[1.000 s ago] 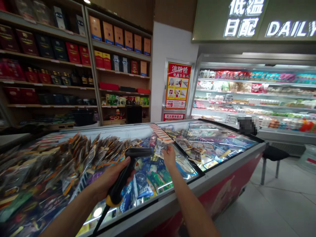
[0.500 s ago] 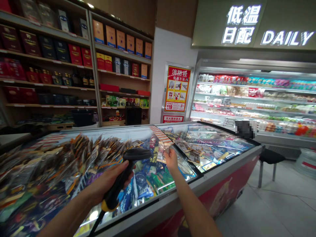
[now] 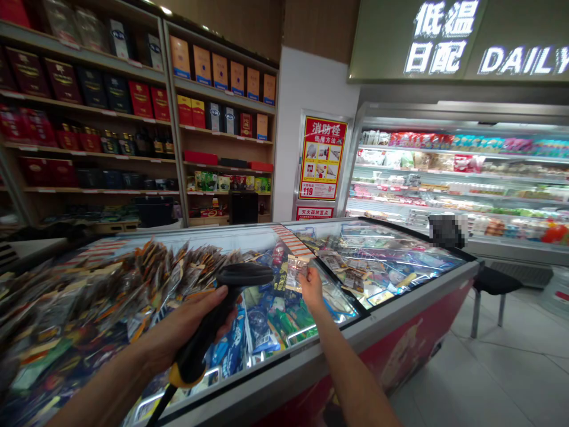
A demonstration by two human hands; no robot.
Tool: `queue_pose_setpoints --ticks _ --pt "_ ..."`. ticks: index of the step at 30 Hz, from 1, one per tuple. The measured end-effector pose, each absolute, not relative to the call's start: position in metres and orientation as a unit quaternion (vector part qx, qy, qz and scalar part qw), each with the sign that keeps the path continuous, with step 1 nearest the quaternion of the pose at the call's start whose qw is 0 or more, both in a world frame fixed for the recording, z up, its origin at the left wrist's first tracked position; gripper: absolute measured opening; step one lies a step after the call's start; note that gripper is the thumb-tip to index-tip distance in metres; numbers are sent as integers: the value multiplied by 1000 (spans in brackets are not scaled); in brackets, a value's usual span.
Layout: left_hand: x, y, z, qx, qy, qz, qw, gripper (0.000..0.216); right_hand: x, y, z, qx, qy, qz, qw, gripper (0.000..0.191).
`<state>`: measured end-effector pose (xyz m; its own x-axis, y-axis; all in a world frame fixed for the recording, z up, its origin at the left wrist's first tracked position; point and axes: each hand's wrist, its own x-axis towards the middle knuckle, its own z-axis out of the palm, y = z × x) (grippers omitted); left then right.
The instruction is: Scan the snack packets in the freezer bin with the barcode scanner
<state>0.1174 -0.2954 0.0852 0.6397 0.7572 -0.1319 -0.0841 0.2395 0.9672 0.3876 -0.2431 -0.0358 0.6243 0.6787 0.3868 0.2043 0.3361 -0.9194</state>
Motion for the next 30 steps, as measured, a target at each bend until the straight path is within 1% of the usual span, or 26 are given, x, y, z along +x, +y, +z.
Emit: queue_pose_setpoints --ticks 5,14,20,26,30 --pt "118 -287 82 536 293 269 744 33 390 -242 -39 -540 -392 177 723 31" --pt "120 -279 78 491 256 232 800 32 390 -244 -40 -524 -396 177 733 26" --pt "119 -280 76 516 257 250 778 30 389 -247 -39 -538 -407 162 721 27" --pt "117 -275 72 539 287 261 748 30 390 -245 -41 -513 -392 178 743 31" --pt "113 -273 72 546 282 254 747 31 391 -242 -42 -501 -391 180 751 27"
